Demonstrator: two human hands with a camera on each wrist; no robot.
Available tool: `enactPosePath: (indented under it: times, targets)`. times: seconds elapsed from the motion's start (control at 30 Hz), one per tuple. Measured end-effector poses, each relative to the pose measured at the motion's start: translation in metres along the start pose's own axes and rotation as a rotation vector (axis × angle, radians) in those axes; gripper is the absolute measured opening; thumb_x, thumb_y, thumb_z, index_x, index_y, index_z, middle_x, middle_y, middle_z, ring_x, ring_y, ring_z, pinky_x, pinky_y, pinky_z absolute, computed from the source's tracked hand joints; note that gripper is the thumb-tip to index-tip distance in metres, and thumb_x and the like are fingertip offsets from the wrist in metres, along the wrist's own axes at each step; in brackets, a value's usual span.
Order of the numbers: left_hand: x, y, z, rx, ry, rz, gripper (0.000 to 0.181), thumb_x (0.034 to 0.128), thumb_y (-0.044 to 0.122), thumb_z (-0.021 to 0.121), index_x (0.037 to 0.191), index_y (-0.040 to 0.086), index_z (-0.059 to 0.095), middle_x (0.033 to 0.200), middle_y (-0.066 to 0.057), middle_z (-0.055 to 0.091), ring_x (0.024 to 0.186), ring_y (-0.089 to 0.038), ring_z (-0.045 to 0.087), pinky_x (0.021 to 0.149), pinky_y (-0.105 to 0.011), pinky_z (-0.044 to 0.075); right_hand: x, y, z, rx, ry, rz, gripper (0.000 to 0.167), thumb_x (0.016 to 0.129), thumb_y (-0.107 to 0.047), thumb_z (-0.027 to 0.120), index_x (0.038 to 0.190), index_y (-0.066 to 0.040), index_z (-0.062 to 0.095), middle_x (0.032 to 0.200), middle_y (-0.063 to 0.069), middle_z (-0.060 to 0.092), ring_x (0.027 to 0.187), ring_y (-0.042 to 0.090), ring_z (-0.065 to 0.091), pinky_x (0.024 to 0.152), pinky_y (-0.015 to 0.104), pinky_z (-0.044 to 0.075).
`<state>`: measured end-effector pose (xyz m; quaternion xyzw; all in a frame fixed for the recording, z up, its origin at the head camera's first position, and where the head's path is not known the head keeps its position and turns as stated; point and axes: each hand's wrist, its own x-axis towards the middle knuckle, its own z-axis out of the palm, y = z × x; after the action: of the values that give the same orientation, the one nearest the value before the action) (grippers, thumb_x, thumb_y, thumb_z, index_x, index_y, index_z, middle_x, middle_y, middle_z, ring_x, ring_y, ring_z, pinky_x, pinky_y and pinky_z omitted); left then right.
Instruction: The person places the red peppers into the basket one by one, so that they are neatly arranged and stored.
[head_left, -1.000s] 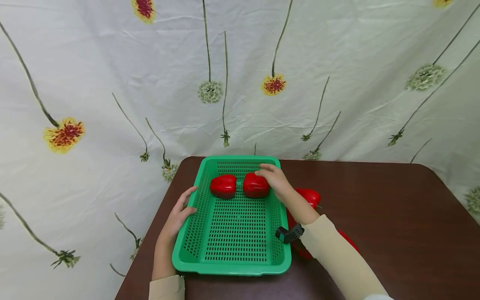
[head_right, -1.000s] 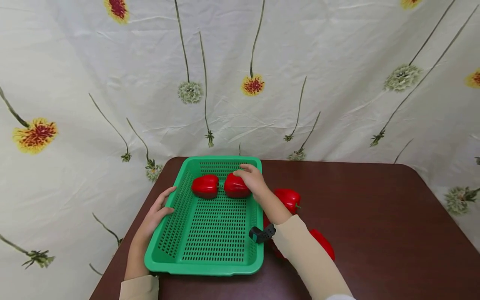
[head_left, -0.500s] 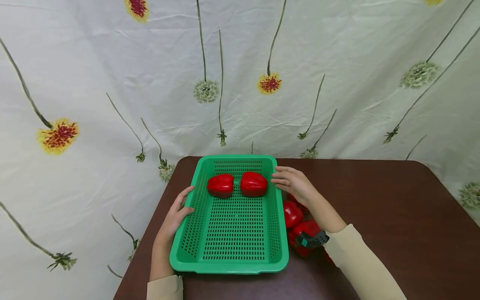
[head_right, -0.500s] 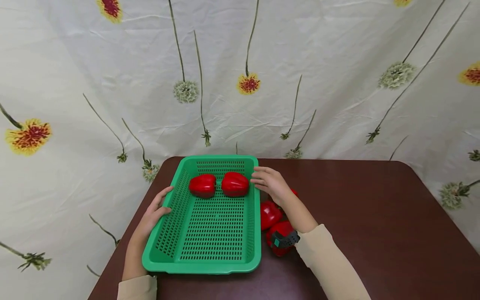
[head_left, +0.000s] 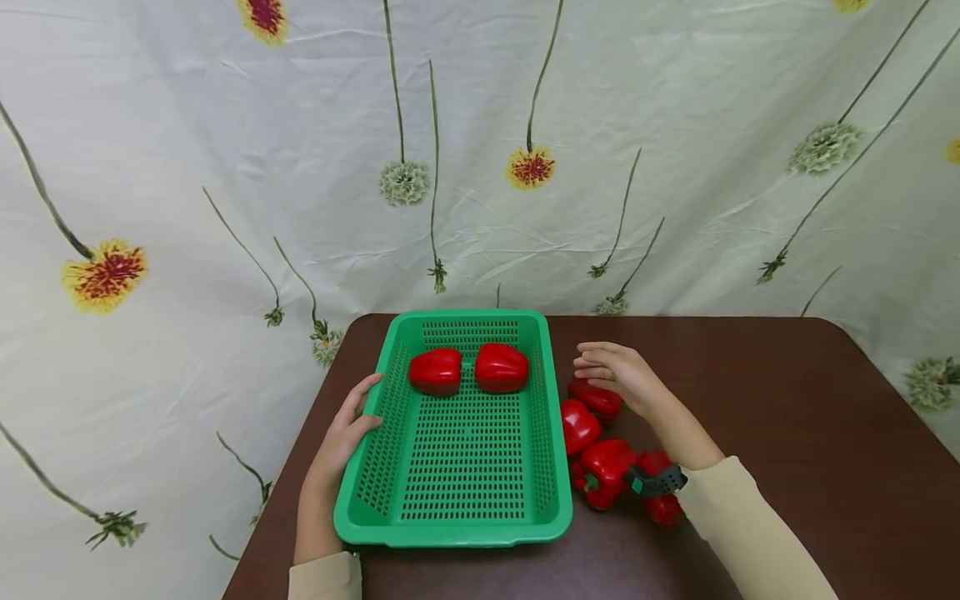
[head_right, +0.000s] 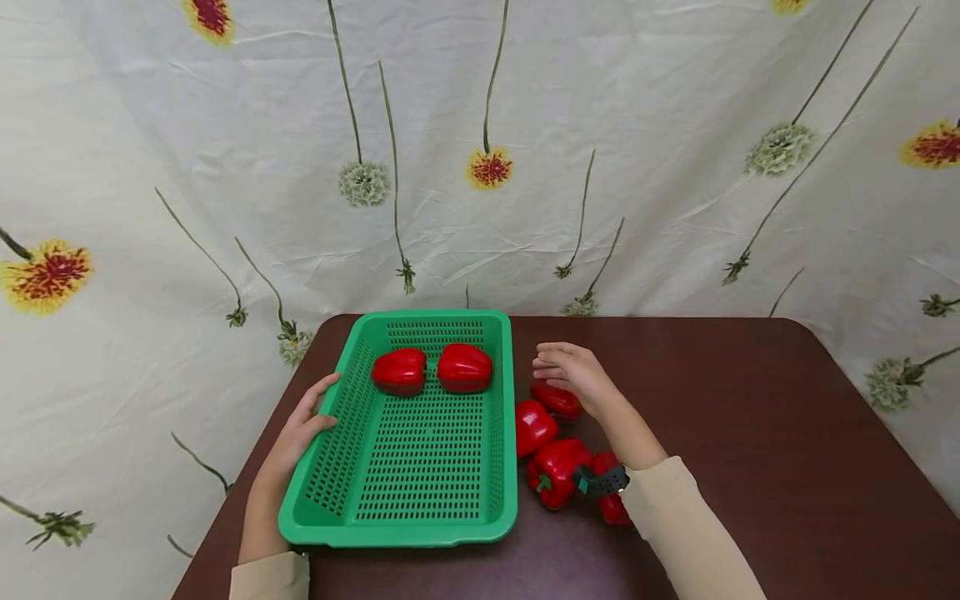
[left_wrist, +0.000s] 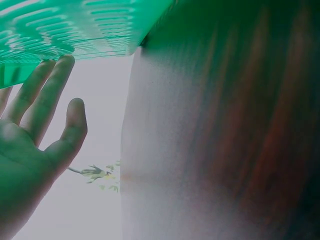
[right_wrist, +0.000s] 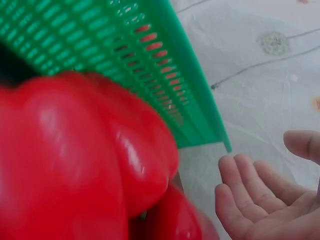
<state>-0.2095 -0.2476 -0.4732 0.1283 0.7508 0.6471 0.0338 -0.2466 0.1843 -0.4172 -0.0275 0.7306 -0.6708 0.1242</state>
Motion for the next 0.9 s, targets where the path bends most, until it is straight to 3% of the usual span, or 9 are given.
enactPosePath:
  times: [0.2,0.4,0.5,0.67,0.9]
  targets:
    - [0.000,0.001,0.001,0.034,0.010,-0.013,0.065,0.0945,-0.002,0.042,0.155,0.011,0.024,0.156,-0.017,0.025,0.120,-0.010,0.046,0.087,-0.023,0.042,-0.006,0.006,-0.018,-0.045,0.054,-0.013,0.051,0.101,-0.023,0.052,0.141,0.007,0.043,0.118,0.015,0.064,0.102,0.021,0.066,0.090,0.031,0.048]
    - [0.001,0.002,0.001,0.051,0.020,-0.035,0.065,0.0948,0.000,0.043,0.156,0.014,0.024,0.159,-0.012,0.019,0.134,-0.026,0.035,0.089,-0.023,0.039,-0.011,0.015,-0.033,-0.127,0.088,-0.057,0.047,0.102,-0.020,0.048,0.140,0.009,0.043,0.124,0.024,0.059,0.100,0.019,0.066,0.089,0.031,0.048]
    - [0.000,0.003,0.001,0.048,0.021,-0.036,0.065,0.0949,0.000,0.043,0.156,0.014,0.024,0.157,-0.014,0.023,0.127,-0.017,0.042,0.088,-0.024,0.040,-0.013,0.020,-0.037,-0.130,0.114,-0.066,0.048,0.102,-0.020,0.049,0.139,0.010,0.044,0.126,0.022,0.059,0.102,0.018,0.065,0.092,0.035,0.048]
    - [0.000,0.003,0.001,0.035,0.016,-0.029,0.065,0.0947,-0.001,0.042,0.156,0.012,0.023,0.155,-0.017,0.027,0.117,-0.007,0.048,0.086,-0.024,0.042,-0.013,0.026,-0.042,-0.124,0.156,-0.043,0.054,0.100,-0.026,0.055,0.140,0.008,0.045,0.135,0.023,0.053,0.116,0.029,0.058,0.099,0.045,0.042]
    - [0.000,0.003,0.001,0.045,0.011,-0.027,0.065,0.0955,-0.001,0.042,0.156,0.012,0.022,0.160,-0.012,0.017,0.136,-0.027,0.031,0.089,-0.020,0.038,-0.009,0.032,-0.044,-0.203,0.105,0.020,0.055,0.099,-0.026,0.055,0.142,0.006,0.043,0.142,0.027,0.043,0.129,0.040,0.041,0.104,0.056,0.032]
